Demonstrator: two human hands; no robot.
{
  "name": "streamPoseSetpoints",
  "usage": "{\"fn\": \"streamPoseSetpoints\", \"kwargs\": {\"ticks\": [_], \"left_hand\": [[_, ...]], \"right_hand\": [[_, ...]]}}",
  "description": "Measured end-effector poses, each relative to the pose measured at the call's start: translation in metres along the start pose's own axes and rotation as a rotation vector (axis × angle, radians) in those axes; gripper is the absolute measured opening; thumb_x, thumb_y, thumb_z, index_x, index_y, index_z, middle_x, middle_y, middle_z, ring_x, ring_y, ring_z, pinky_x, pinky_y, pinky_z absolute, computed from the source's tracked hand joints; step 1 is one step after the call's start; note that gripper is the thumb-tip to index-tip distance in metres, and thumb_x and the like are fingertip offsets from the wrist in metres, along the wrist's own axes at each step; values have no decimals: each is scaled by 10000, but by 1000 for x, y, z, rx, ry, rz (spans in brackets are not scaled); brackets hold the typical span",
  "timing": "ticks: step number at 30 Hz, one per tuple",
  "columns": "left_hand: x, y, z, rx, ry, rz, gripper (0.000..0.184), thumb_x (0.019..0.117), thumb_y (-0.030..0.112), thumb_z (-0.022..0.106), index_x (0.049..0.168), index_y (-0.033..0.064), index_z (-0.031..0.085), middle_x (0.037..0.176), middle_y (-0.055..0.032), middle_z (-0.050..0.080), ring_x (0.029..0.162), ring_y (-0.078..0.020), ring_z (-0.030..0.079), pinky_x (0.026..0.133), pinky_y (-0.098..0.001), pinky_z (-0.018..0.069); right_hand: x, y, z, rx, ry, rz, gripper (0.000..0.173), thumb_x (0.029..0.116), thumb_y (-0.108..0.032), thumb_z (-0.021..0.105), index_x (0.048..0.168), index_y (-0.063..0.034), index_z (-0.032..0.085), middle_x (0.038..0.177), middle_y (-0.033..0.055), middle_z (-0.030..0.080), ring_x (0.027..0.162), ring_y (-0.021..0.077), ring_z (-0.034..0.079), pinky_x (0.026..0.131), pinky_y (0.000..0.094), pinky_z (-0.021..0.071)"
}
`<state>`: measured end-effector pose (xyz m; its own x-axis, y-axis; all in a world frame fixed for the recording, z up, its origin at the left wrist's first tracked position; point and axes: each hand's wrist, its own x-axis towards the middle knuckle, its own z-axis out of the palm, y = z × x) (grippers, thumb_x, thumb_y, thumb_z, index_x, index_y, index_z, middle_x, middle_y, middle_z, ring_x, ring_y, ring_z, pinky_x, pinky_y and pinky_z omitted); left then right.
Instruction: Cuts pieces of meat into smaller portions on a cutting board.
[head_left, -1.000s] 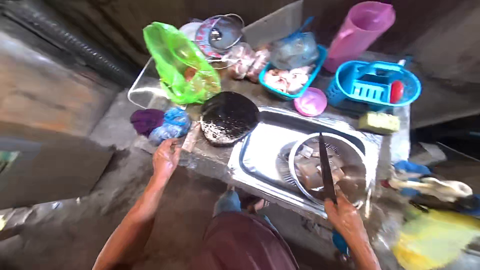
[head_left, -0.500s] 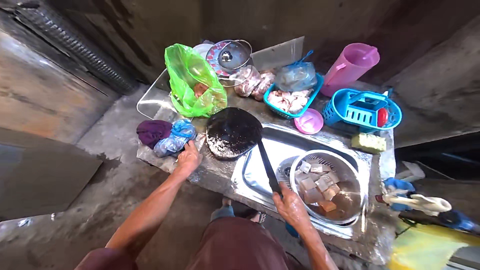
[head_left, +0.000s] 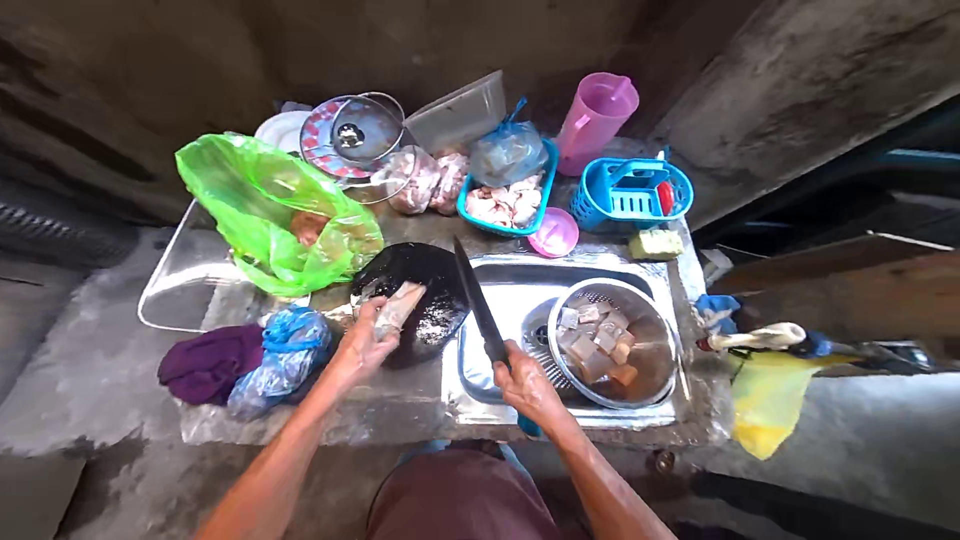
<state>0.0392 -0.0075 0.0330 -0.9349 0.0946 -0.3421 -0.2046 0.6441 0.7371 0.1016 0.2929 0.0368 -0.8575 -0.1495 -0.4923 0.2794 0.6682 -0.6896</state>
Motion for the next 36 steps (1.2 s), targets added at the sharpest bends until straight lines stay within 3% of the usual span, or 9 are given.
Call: {"fn": "streamPoseSetpoints", "kwargs": {"ticks": [6,11,16,23,28,33,36], "left_hand": [[56,-5,6,332,-296,133,742,931,216,689,1565,70,332,1462,-223,537,1272,-393,596,1067,-591,473],[56,3,-2,675,-224,199,824,901,490,737,1534,58,433,1465,-240,510,1343,-461,494,1053,-625,444],[64,-16,19,554,-25,333,622,924,492,713,1371,72,609,1353,-212,606,1261,-439,560,1021,-597,462],[78,-33,21,460,28,443,517,948,464,684,1279,67,682,1252,-223,646,1185,-441,599,972,-607,475],[82,-44,26,383,59,483,466,944,438,694,1247,83,703,1230,-198,662,1152,-431,612,964,-596,487],[82,-43,29,392,98,485,485,952,471,659,1284,118,687,1243,-198,661,1160,-436,613,953,-597,489],[79,-40,33,420,183,443,500,946,450,661,1279,76,679,1219,-221,666,1140,-443,625,940,-589,497]], "right_hand": [[20,-35,16,-204,44,56,400,1096,-322,383,1351,-74,565,962,178,718,937,354,719,857,560,553],[30,-61,30,-338,-23,153,408,1085,-289,395,1424,-83,495,1023,197,719,1018,384,714,886,566,547],[43,-77,49,-491,-75,178,430,1082,-281,368,1459,-96,457,1039,215,717,1022,416,713,858,591,552],[54,-90,53,-592,-126,268,426,1083,-255,372,1466,-76,426,1035,226,716,999,427,721,826,592,562],[69,-104,57,-593,-209,350,467,1078,-253,402,1495,-50,356,1090,223,705,1040,414,716,850,578,569],[71,-83,48,-355,-229,312,484,1099,-295,394,1522,-65,352,1154,233,677,1010,391,712,869,578,568],[53,-77,56,-389,-212,346,452,1094,-306,394,1489,-85,395,1135,235,689,1058,412,703,892,597,555]]}}
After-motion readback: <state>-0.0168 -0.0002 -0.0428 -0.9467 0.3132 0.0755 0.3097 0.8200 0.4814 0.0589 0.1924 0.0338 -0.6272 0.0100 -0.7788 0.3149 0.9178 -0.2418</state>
